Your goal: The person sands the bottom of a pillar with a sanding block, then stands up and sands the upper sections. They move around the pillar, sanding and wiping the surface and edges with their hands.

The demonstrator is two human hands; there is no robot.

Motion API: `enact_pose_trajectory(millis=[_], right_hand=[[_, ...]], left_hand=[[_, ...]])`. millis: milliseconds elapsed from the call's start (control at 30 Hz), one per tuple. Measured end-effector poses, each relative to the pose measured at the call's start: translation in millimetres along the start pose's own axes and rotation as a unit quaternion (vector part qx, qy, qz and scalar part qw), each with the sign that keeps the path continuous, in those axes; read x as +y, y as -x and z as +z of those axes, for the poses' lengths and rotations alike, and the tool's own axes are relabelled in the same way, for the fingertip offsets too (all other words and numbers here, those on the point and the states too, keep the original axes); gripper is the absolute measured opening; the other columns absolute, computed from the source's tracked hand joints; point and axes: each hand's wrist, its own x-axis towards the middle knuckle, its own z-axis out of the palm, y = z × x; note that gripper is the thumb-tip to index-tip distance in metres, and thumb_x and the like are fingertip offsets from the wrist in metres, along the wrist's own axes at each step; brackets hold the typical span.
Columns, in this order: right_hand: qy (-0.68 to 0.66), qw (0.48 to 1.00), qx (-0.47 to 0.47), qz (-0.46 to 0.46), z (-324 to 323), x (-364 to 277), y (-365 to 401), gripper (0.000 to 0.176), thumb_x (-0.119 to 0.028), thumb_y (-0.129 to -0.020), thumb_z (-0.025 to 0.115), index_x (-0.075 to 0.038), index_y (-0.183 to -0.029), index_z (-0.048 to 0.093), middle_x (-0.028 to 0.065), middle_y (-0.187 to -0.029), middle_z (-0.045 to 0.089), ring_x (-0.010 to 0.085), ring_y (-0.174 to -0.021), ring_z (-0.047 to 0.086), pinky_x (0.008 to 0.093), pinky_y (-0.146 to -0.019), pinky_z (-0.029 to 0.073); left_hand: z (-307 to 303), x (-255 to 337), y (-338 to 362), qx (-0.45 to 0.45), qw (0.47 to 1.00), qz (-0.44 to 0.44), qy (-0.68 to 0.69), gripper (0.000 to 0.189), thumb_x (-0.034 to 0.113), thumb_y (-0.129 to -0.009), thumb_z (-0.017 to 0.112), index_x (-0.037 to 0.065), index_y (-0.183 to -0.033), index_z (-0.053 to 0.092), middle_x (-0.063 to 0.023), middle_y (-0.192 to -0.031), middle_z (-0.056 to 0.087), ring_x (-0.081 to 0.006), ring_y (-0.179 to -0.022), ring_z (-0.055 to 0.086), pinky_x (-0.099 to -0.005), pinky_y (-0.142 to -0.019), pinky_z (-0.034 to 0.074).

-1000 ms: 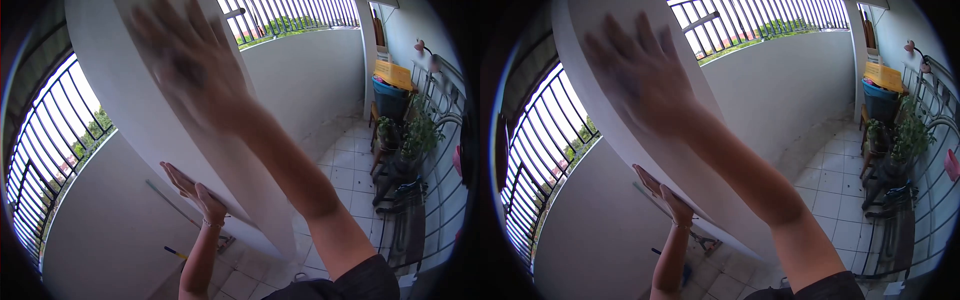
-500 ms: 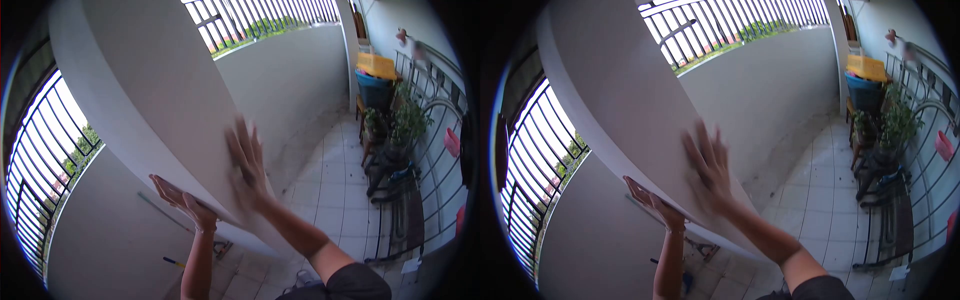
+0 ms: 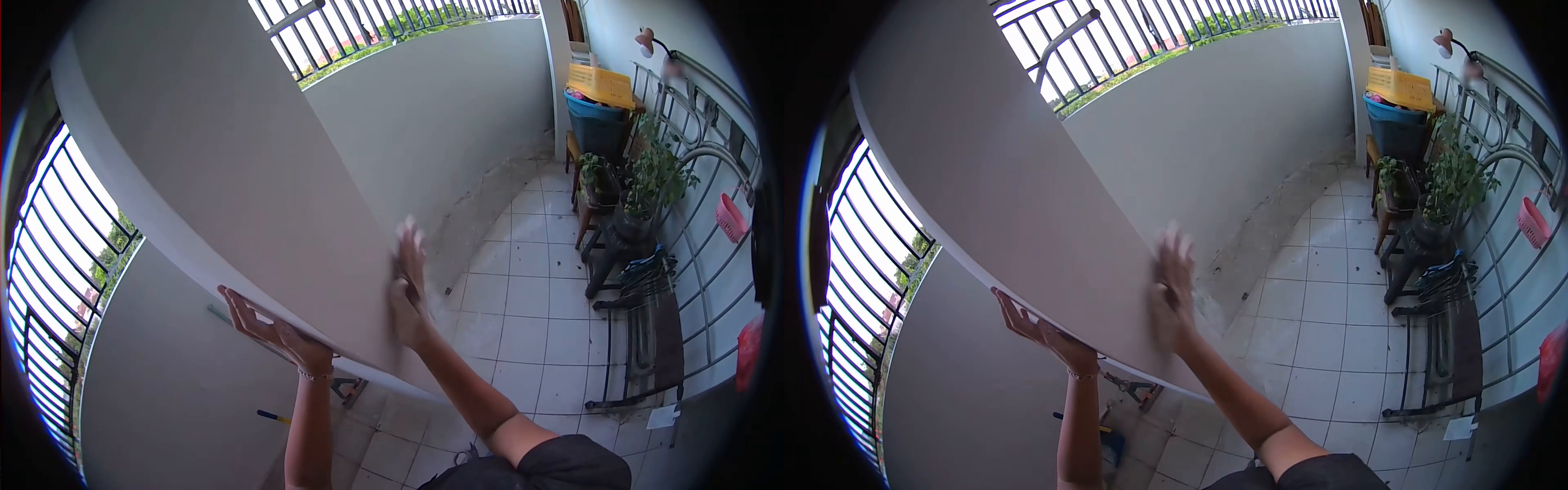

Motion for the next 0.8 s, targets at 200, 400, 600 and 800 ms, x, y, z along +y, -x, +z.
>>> enact_pose_trajectory(millis=[200, 400, 600, 800], right_hand=[[0.007, 0.99, -0.052, -0.128, -3.4, -36.8, -44.2, 0.068, -0.054, -0.099, 0.035, -0.018, -0.157, 0.031, 0.0079, -0.167, 0.012, 0.042, -0.152, -0.002, 0.0565, -0.12, 0.004], [-0.007, 1.0, -0.006, 0.01, -9.0, 37.2, 68.0, 0.069, -0.052, -0.102, 0.034, -0.014, -0.158, 0.024, 0.0183, -0.166, 0.009, 0.0416, -0.152, -0.003, 0.0554, -0.12, 0.002], [-0.062, 0.993, -0.064, -0.077, -9.6, -2.5, -60.4, 0.063, -0.037, -0.104, 0.038, -0.007, -0.157, 0.023, 0.0184, -0.164, 0.017, 0.0356, -0.153, 0.009, 0.0482, -0.122, 0.007], [-0.1, 0.983, -0.131, -0.076, -16.8, 13.5, -46.8, 0.063, -0.037, -0.103, 0.04, -0.009, -0.157, 0.023, 0.0232, -0.164, 0.009, 0.0362, -0.153, 0.009, 0.0479, -0.121, 0.01]], left_hand=[[-1.2, -7.6, 4.9, -0.012, 1.0, -0.005, -0.013, 0.067, 0.046, -0.101, 0.024, 0.004, -0.152, 0.025, -0.0162, -0.153, 0.021, -0.0285, -0.148, 0.015, -0.0498, -0.117, 0.023], [-1.0, -4.9, 2.1, -0.013, 1.0, -0.01, -0.014, 0.068, 0.049, -0.101, 0.023, 0.004, -0.152, 0.024, -0.0154, -0.152, 0.019, -0.0274, -0.148, 0.014, -0.0512, -0.116, 0.024], [-4.1, -1.5, -1.5, -0.023, 1.0, -0.001, -0.013, 0.069, 0.051, -0.1, 0.023, 0.005, -0.152, 0.024, -0.0152, -0.15, 0.021, -0.0291, -0.148, 0.015, -0.0557, -0.117, 0.021], [-4.6, -12.7, 1.1, -0.007, 0.998, -0.023, -0.049, 0.071, 0.058, -0.1, 0.021, 0.008, -0.15, 0.027, -0.0145, -0.148, 0.024, -0.0302, -0.147, 0.018, -0.0573, -0.117, 0.02]])
